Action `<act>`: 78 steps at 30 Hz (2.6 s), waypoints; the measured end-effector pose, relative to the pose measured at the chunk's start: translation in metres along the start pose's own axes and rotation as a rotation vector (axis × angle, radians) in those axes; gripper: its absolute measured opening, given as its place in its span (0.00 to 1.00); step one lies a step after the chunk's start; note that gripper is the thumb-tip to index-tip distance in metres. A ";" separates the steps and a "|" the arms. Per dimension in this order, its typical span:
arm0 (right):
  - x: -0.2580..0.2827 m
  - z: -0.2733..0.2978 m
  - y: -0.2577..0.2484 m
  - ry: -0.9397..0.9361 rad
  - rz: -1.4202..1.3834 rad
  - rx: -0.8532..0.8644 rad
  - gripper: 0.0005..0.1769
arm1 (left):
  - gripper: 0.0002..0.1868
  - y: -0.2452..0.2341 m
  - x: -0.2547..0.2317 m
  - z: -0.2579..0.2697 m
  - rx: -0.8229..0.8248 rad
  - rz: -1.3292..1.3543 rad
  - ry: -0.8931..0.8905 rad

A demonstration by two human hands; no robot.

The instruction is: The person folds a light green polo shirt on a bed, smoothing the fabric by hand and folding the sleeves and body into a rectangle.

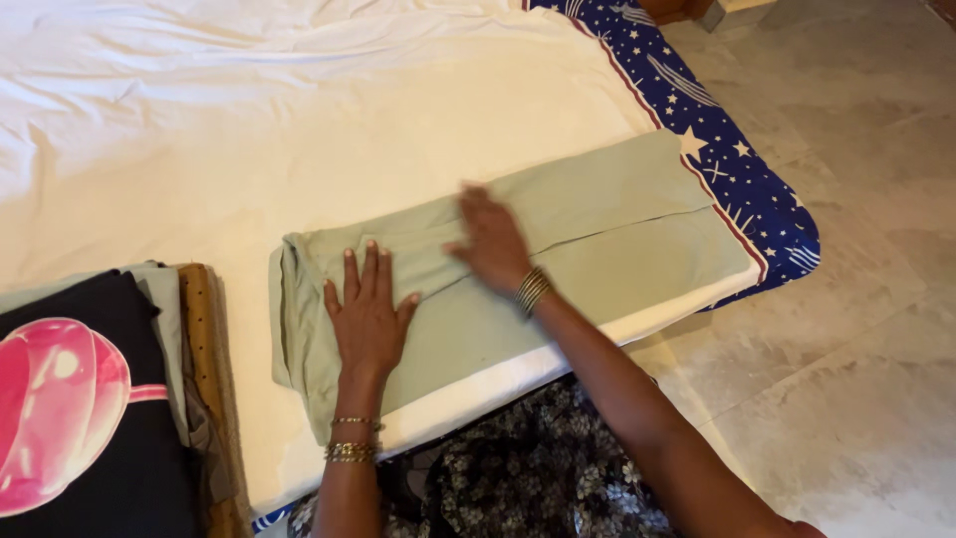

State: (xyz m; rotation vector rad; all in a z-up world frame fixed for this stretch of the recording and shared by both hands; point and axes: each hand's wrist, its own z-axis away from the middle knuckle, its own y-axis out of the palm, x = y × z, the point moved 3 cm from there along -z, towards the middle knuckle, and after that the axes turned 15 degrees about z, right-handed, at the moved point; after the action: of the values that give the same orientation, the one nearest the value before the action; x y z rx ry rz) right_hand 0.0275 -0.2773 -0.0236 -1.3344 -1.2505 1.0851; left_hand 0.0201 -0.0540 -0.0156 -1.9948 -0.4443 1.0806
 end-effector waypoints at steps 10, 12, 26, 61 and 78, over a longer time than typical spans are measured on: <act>-0.240 0.015 0.048 0.594 0.181 0.027 0.52 | 0.41 0.002 0.018 0.005 0.051 -0.063 -0.077; -0.284 0.025 0.052 0.682 0.203 0.040 0.49 | 0.42 -0.003 0.018 0.006 0.048 -0.071 -0.074; -0.349 0.125 0.023 1.220 0.061 -0.486 0.18 | 0.25 -0.005 -0.007 0.012 -0.026 -0.261 0.189; -0.177 -0.004 0.013 0.306 0.078 -0.124 0.43 | 0.39 -0.012 -0.003 0.006 0.132 -0.082 0.079; -0.308 0.010 0.030 0.744 0.167 0.066 0.48 | 0.39 -0.011 0.000 0.007 0.205 -0.073 0.000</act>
State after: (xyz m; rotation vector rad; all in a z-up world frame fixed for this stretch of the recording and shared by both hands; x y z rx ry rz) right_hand -0.0010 -0.5835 -0.0575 -1.6029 -0.5549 0.6233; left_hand 0.0155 -0.0438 -0.0094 -1.7854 -0.3874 1.0382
